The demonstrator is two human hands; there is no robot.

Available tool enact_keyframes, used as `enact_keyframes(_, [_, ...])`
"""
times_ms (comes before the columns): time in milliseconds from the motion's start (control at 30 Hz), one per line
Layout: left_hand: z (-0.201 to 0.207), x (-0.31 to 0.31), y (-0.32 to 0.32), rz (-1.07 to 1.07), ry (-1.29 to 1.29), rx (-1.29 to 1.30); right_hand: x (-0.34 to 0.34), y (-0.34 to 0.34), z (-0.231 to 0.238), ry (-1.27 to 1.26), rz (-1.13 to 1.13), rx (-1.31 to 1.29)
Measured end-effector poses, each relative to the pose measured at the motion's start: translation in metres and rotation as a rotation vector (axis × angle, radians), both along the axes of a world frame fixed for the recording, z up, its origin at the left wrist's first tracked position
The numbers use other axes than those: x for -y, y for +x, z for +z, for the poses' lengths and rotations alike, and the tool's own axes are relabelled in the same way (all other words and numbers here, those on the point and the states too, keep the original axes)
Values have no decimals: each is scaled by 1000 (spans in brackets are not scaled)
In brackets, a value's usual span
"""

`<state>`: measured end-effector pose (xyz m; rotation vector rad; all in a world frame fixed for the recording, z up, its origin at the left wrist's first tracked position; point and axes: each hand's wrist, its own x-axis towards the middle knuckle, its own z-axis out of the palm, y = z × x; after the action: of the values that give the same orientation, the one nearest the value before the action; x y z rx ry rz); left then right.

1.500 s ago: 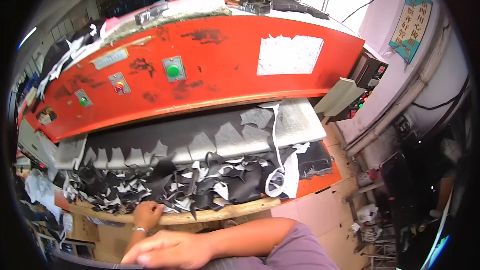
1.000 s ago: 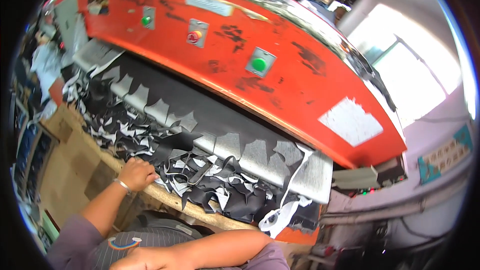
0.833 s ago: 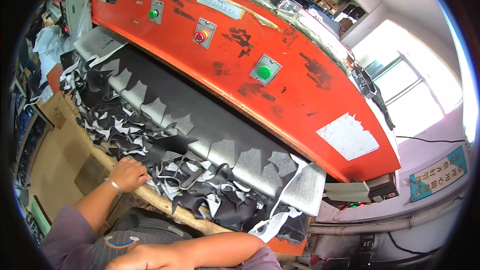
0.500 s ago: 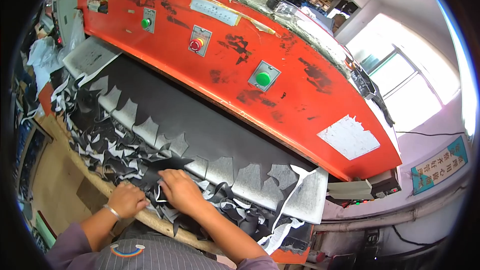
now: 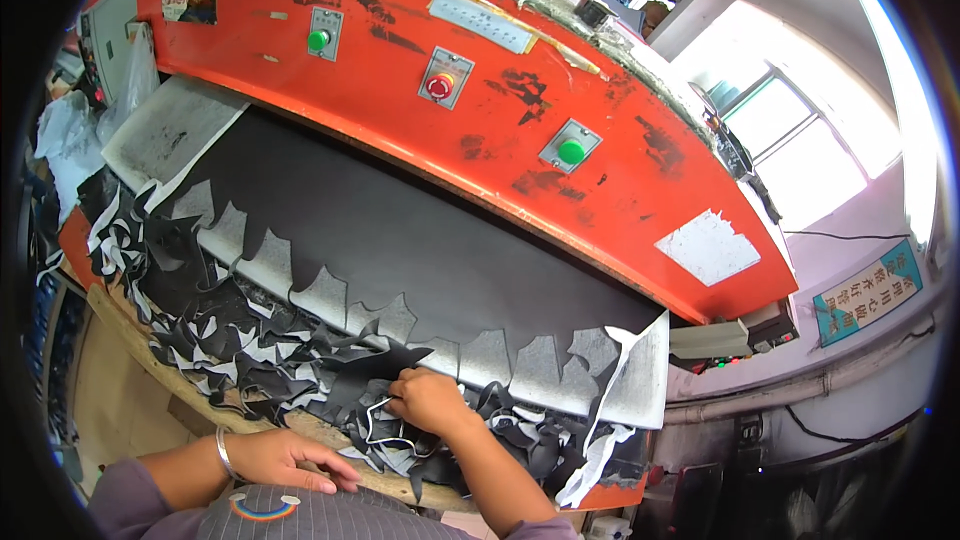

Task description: Cutting shoe components from leather sheets using a metal die and a hydraulic press machine.

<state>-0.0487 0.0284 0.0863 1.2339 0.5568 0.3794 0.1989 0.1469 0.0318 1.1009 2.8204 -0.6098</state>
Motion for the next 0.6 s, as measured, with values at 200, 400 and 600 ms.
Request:
enact_keyframes(200, [75, -6, -3, -254, 346, 514, 10, 14, 13, -54, -304, -261])
enact_keyframes(400, [89, 14, 10, -361, 542, 689, 26, 25, 22, -173, -756, -322])
enact_keyframes(600, [98, 32, 29, -367, 574, 746, 41, 60, 1, -175, -890, -385])
